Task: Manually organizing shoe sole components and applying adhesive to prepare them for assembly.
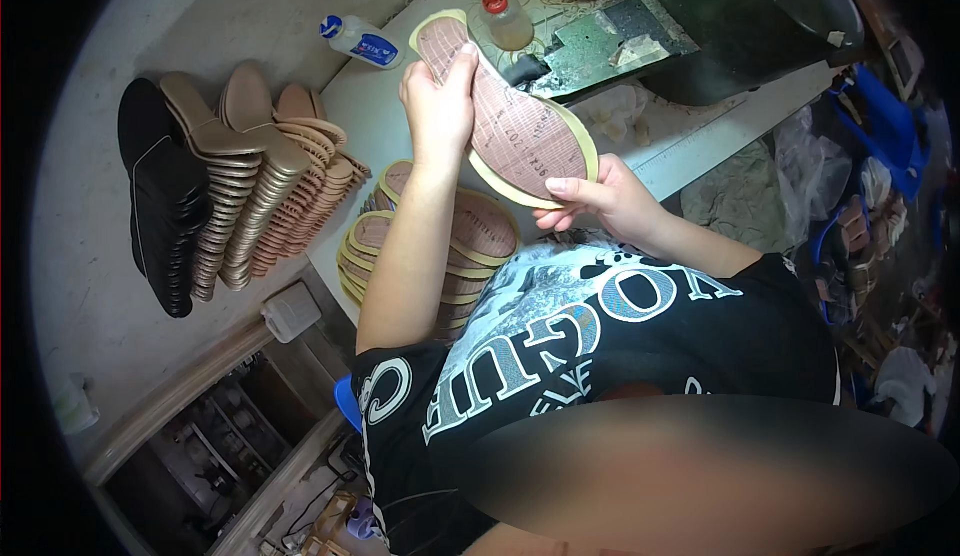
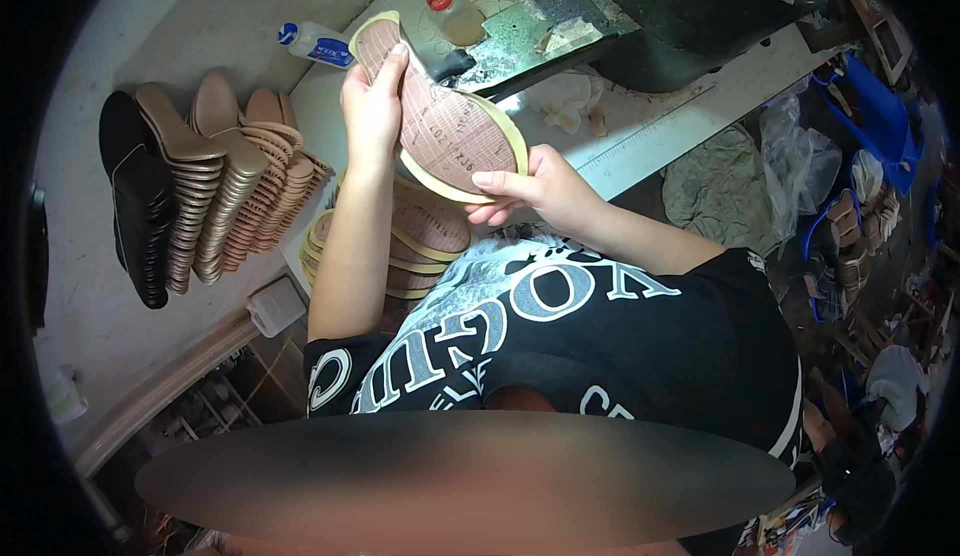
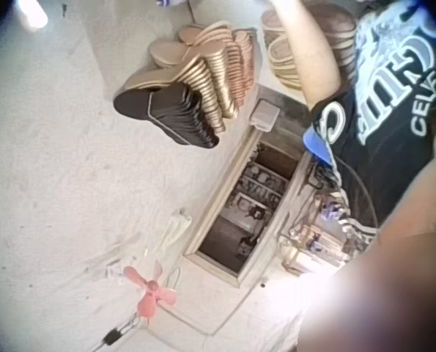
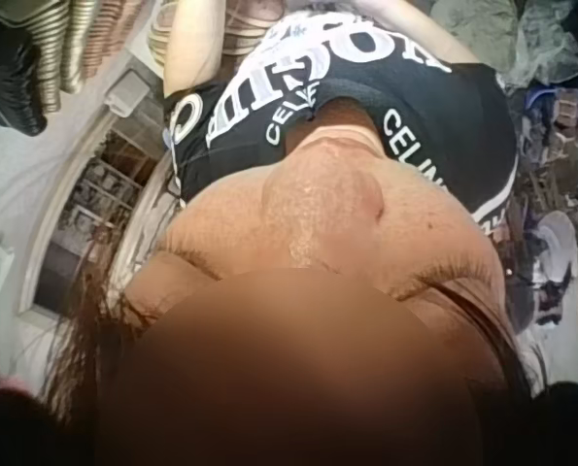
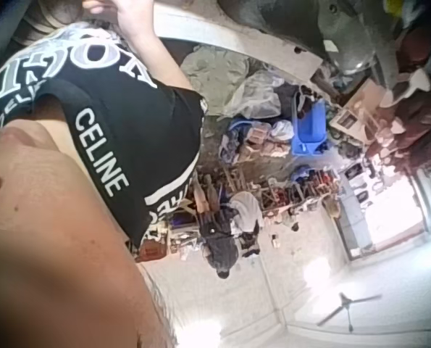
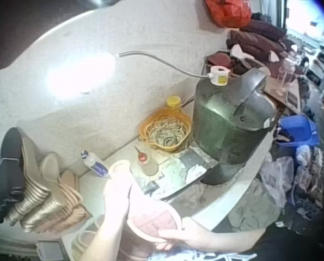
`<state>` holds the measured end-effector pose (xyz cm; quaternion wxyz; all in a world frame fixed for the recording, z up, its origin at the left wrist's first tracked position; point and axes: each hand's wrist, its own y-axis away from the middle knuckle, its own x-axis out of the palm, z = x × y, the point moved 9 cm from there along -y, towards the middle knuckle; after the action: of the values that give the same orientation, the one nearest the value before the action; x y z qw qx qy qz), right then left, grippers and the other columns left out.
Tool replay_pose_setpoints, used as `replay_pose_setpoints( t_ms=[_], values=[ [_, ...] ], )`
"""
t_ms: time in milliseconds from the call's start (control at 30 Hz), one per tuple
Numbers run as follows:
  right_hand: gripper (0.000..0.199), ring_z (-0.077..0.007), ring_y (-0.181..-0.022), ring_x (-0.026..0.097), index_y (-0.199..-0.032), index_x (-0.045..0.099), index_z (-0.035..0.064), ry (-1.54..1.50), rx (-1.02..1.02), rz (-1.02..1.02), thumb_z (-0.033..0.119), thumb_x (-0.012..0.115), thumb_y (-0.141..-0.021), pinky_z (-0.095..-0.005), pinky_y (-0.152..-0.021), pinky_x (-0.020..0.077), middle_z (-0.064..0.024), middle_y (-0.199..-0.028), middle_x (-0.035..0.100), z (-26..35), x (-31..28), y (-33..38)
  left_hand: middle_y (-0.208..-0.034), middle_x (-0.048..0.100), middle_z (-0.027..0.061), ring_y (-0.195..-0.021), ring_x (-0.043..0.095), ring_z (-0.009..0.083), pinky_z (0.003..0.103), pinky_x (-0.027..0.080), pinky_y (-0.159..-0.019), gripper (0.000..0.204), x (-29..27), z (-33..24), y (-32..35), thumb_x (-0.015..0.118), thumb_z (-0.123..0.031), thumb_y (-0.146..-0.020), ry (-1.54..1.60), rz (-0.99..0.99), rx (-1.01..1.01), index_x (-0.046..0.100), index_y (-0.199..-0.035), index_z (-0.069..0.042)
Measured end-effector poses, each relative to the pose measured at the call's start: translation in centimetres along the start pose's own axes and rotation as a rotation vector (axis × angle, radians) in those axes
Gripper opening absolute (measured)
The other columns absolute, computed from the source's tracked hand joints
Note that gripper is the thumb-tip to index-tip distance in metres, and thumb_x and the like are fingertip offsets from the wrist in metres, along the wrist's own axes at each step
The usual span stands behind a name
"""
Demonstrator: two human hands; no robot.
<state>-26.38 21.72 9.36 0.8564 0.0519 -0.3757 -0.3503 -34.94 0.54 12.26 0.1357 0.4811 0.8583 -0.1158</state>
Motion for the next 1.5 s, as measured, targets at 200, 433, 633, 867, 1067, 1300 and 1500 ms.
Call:
replay_pose_setpoints(
  t_ms=[200,433,633,867,1067,1300,1500],
  values=[
    [0.031,-0.0201,-0.080,0.073,-0.112,0.066,-0.0058,-0.099,-0.003,-0.051,0.021,0.063,-0.096,-0.0255,-0.068,0.0585,-0.0171,-0.098,0.072,-0.2,1.0,-1.0,-0.107,0.065,0.0337,-0.099,0.067,0.0320,0.040,0.050,-0.089,0.065,0.5,3.7,-1.9,0.074,-0.046,-0.081,0.069,0.201,-0.239,0.064,-0.096,0.017],
    [0.030,-0.0198,-0.079,0.073,-0.109,0.067,-0.0038,-0.123,-0.092,-0.085,0.023,0.062,-0.097,-0.0261,-0.068,0.0580,-0.0146,-0.097,0.072,0.7,1.8,-2.2,-0.134,0.049,0.0312,-0.133,0.039,0.0422,0.048,0.027,-0.112,0.078,-2.0,-2.5,-2.0,0.074,-0.051,-0.079,-0.451,-0.035,0.331,0.055,-0.125,0.009],
    [0.032,-0.0205,-0.077,0.073,-0.111,0.064,-0.0041,-0.190,-0.151,-0.112,0.025,0.061,-0.097,-0.0262,-0.065,0.0580,-0.0133,-0.096,0.071,1.7,2.2,-3.6,-0.100,0.064,0.0083,-0.100,0.058,0.0229,0.039,0.036,-0.103,0.050,2.9,-4.3,-0.2,0.083,-0.041,-0.070,-0.365,1.038,0.280,0.066,-0.097,-0.003],
    [0.036,-0.0137,-0.072,0.072,-0.106,0.067,-0.0025,-0.108,-0.215,-0.137,0.032,0.059,-0.098,-0.0214,-0.060,0.0548,-0.0092,-0.091,0.072,2.9,2.3,-4.6,-0.077,0.053,-0.0035,-0.073,0.047,0.0061,0.022,0.040,-0.066,0.028,3.4,-3.8,-0.6,0.078,-0.018,-0.081,-0.164,0.990,-0.019,0.054,-0.084,-0.005],
    [0.043,-0.0143,-0.068,0.072,-0.101,0.069,-0.0020,0.004,-0.203,-0.215,0.039,0.057,-0.099,-0.0212,-0.058,0.0536,-0.0107,-0.086,0.073,3.2,1.6,-4.9,-0.079,0.055,-0.0035,-0.074,0.047,0.0047,0.021,0.040,-0.066,0.027,2.5,-2.4,-1.0,0.076,-0.018,-0.085,-0.083,0.988,-0.083,0.052,-0.084,-0.006],
    [0.043,-0.0158,-0.074,0.072,-0.096,0.069,-0.0041,0.064,-0.155,-0.232,0.039,0.063,-0.096,-0.0223,-0.063,0.0557,-0.0135,-0.088,0.073,3.0,1.4,-5.6,-0.079,0.057,-0.0022,-0.071,0.051,0.0056,0.022,0.042,-0.062,0.028,1.5,0.5,-1.3,0.076,-0.026,-0.086,0.021,0.912,-0.252,0.056,-0.084,-0.007],
    [0.041,-0.0159,-0.075,0.073,-0.094,0.069,-0.0041,0.057,-0.120,-0.250,0.037,0.064,-0.095,-0.0218,-0.062,0.0548,-0.0127,-0.090,0.073,3.0,1.2,-5.7,-0.079,0.064,0.0020,-0.068,0.059,0.0071,0.022,0.047,-0.060,0.031,1.2,0.8,0.2,0.077,-0.029,-0.086,0.086,0.857,-0.353,0.058,-0.090,-0.004]
  ],
)
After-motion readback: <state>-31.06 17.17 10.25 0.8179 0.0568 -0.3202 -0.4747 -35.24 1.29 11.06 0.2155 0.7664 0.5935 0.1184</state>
